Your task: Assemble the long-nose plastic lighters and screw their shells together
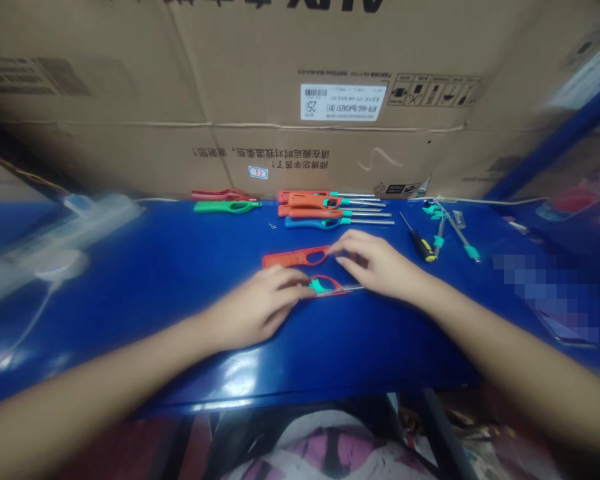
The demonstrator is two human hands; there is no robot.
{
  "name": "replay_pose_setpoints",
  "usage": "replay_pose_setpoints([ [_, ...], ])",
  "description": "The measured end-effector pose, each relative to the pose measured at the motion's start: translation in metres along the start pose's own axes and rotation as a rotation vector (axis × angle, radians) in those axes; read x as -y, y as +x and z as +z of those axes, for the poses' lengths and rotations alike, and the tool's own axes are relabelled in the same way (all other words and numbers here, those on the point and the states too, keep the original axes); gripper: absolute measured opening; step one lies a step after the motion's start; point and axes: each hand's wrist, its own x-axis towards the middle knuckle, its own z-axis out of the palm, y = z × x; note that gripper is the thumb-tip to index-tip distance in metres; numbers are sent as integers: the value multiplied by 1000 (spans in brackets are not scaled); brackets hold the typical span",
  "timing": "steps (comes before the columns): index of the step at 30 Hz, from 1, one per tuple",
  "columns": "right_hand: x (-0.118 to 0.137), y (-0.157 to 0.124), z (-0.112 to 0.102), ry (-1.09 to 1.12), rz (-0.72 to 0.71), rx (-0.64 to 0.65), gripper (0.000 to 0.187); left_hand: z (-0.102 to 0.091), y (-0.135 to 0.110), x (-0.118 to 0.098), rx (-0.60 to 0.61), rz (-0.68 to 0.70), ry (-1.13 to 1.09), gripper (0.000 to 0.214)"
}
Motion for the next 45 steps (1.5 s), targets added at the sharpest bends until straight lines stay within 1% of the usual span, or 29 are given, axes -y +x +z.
replay_pose_setpoints([
  [2, -8, 0, 3, -102, -76, -2, 32, 0, 0, 0, -3, 4, 4, 38],
  [4, -14, -1, 6, -170, -93, 38, 35, 0, -1, 1, -12, 9, 11, 38],
  [6, -18, -1, 6, -180, -63, 72, 31, -1, -1, 0, -25, 16, 22, 38],
  [8, -18, -1, 5, -146, -26, 89, 21, -3, -2, 0, -47, 23, 32, 35],
  [10, -18, -1, 2, -105, -5, 94, 10, -5, -2, 0, -88, 31, 41, 32],
  [12, -18, 0, 0, -88, -3, 101, 2, -7, -2, 1, -145, 32, 55, 29],
  [15, -17, 0, -1, -100, -10, 111, 1, -10, -1, 5, -225, 26, 91, 27],
  [17, -15, 1, 0, -85, -1, 83, 2, -12, 0, 7, -271, 18, 124, 27],
  [19, -9, 1, 0, 14, 52, 26, 4, -14, 0, 9, -310, 10, 178, 29],
  [21, -2, 2, 0, 222, 146, -26, 9, -16, 1, 11, -341, 1, 255, 33],
  [24, 8, 3, 0, 550, 283, -24, 16, -18, 0, 12, -357, 3, 332, 35],
  [26, 12, 2, 0, 653, 329, 13, 20, -19, -1, 13, -342, 19, 315, 34],
  [28, 15, 0, -1, 628, 319, 53, 25, -20, -2, 13, -308, 32, 267, 32],
  [30, 15, -2, -1, 473, 239, 90, 31, -21, -2, 12, -261, 30, 212, 32],
  [33, 13, -4, -2, 204, 69, 131, 35, -22, -2, 11, -189, 27, 152, 34],
  [35, 11, -4, -1, 116, -18, 155, 34, -23, -2, 10, -141, 30, 141, 33],
  [38, 9, -4, 0, 68, -102, 181, 32, -23, -2, 10, -84, 27, 145, 30],
  [40, 10, -4, 1, 64, -125, 195, 30, -24, -3, 10, -58, 18, 148, 30],
  [45, 13, -4, 5, 66, -113, 200, 26, -24, -3, 10, -27, 1, 149, 27],
])
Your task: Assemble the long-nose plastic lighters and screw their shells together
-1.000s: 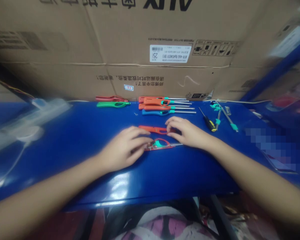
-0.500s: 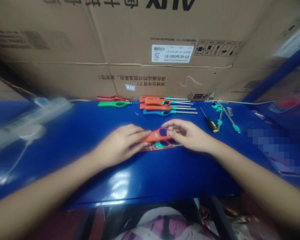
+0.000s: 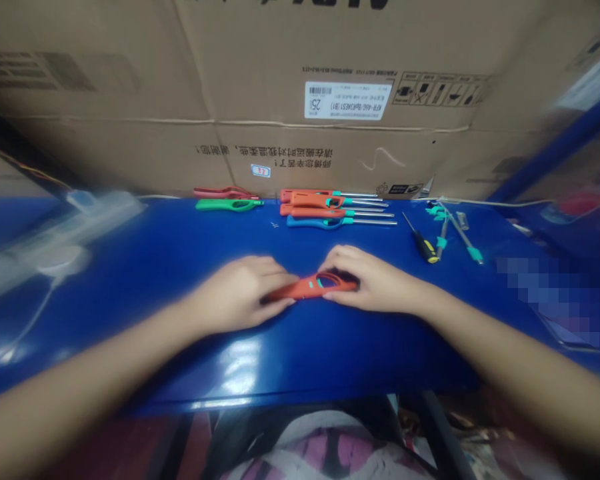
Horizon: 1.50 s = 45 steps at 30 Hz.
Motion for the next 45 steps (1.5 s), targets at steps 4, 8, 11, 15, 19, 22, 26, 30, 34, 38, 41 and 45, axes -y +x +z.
replay_pose_setpoints([
  [4, -1, 1, 4, -12, -2, -9, 26, 0, 0, 1, 13, -10, 2, 26],
  [8, -2, 1, 5, -22, -1, -6, 26, 1, 1, 1, 21, -14, 1, 26],
  [11, -3, 0, 5, -34, 2, -3, 26, 0, 1, 2, 23, -12, 11, 26],
  [15, -4, 1, 7, -34, -3, -22, 25, -1, 1, 1, 4, 5, 53, 24],
  [19, -1, 2, 10, -178, -5, 3, 26, -1, 0, -4, 28, 25, 142, 22],
  [22, 1, 1, 9, -372, -28, 43, 30, 2, -2, -7, 34, 26, 193, 24],
  [26, -2, -1, 7, -462, -108, 44, 26, 8, -3, -2, -39, 12, 173, 26],
  [30, -3, -3, 5, -460, -148, 29, 27, 11, -4, 1, -95, -5, 98, 27],
  [34, 0, -3, 4, -462, -169, 12, 29, 9, -3, -4, -117, -13, 81, 27],
  [38, -1, -2, -1, -424, -114, -27, 26, 7, -2, -6, -148, -33, 89, 27],
  [41, -4, -2, -6, -361, -97, -101, 23, 6, -3, -3, -172, -48, 93, 26],
  [45, -7, -5, -7, -367, -135, -180, 24, 3, -3, 0, -193, -40, 94, 27],
])
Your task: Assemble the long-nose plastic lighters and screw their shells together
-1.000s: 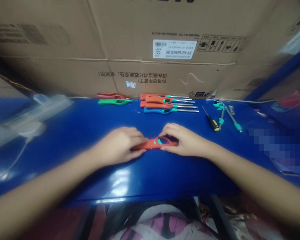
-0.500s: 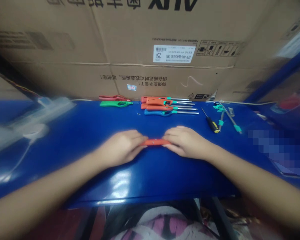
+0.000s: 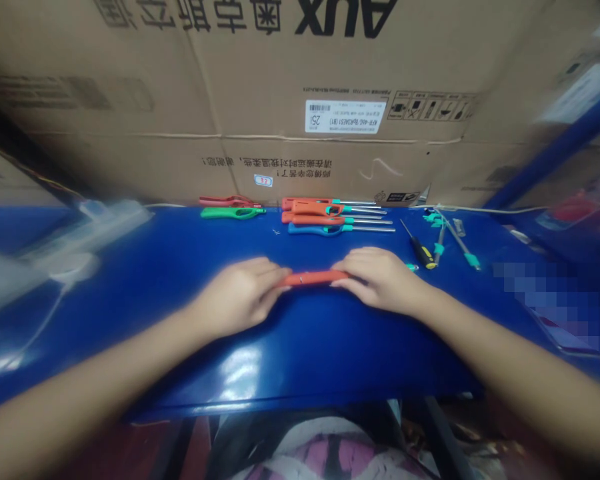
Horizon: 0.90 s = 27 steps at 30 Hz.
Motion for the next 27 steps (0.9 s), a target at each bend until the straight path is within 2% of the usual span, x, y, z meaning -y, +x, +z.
replay_pose_setpoints([
  [3, 1, 0, 2, -26, 4, -45, 25, -1, 2, -1, -9, -82, -124, 28],
  [5, 3, 2, 2, -31, 34, -36, 24, 0, 5, -4, 6, -259, -406, 29],
  [7, 7, 3, 2, -50, 37, -18, 26, 2, 8, -7, 54, -515, -826, 31],
  [9, 10, 4, 2, -73, -31, -15, 34, 5, 12, -11, 79, -743, -1170, 31],
  [11, 14, 4, 2, -97, -137, -38, 41, 7, 14, -15, 98, -873, -1352, 30],
  [12, 15, 4, 3, -103, -178, -59, 40, 7, 15, -17, 104, -892, -1384, 32],
  [14, 17, 4, 3, -95, -211, -107, 34, 7, 14, -20, 116, -848, -1348, 38],
  [17, 20, 2, 3, -22, -191, -169, 28, 6, 11, -22, 119, -675, -1113, 45],
  [21, 24, 0, 5, 81, -192, -159, 22, 6, 3, -20, 56, -284, -627, 34],
  [23, 25, 0, 6, 91, -202, -142, 21, 7, 1, -19, 44, -114, -472, 33],
  [25, 26, 1, 6, 86, -193, -131, 21, 7, -1, -17, 44, -37, -406, 34],
  [27, 26, 2, 4, 74, -160, -100, 22, 6, -1, -15, 44, -25, -374, 34],
])
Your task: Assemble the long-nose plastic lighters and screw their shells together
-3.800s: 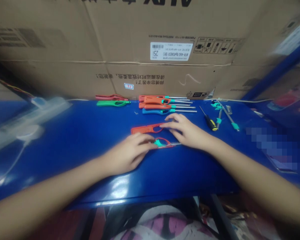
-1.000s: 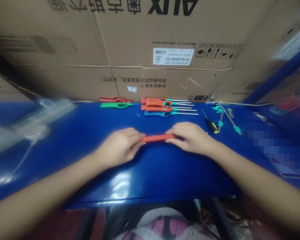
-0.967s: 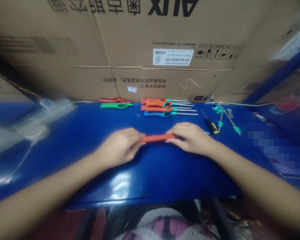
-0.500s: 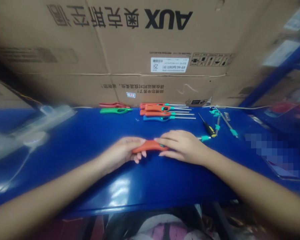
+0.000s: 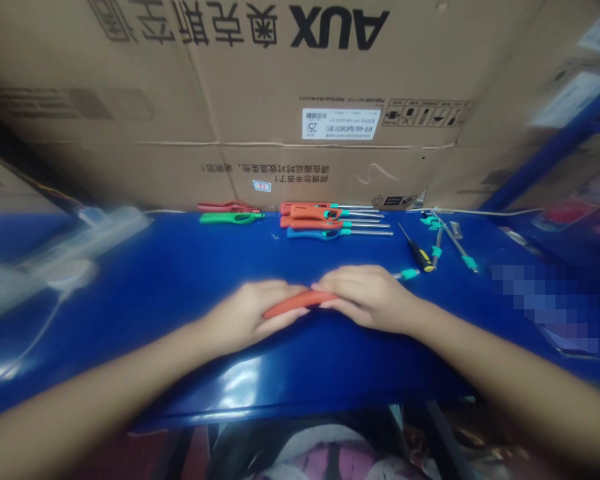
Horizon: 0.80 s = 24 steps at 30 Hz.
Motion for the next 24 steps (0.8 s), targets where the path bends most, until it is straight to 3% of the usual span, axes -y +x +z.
replay_pose_setpoints([
  [5, -8, -1, -12, -118, 58, 152, 30, -2, 0, 4, 27, -33, 34, 35],
  [9, -14, -4, -20, -136, 95, 280, 25, -3, 2, 7, 51, -49, 13, 35],
  [19, -17, -3, -10, -110, 123, 334, 27, -1, 1, 6, 137, -103, 163, 37],
  [24, -23, -1, -20, -135, 188, 382, 24, 2, 0, 10, 115, -122, 157, 38],
])
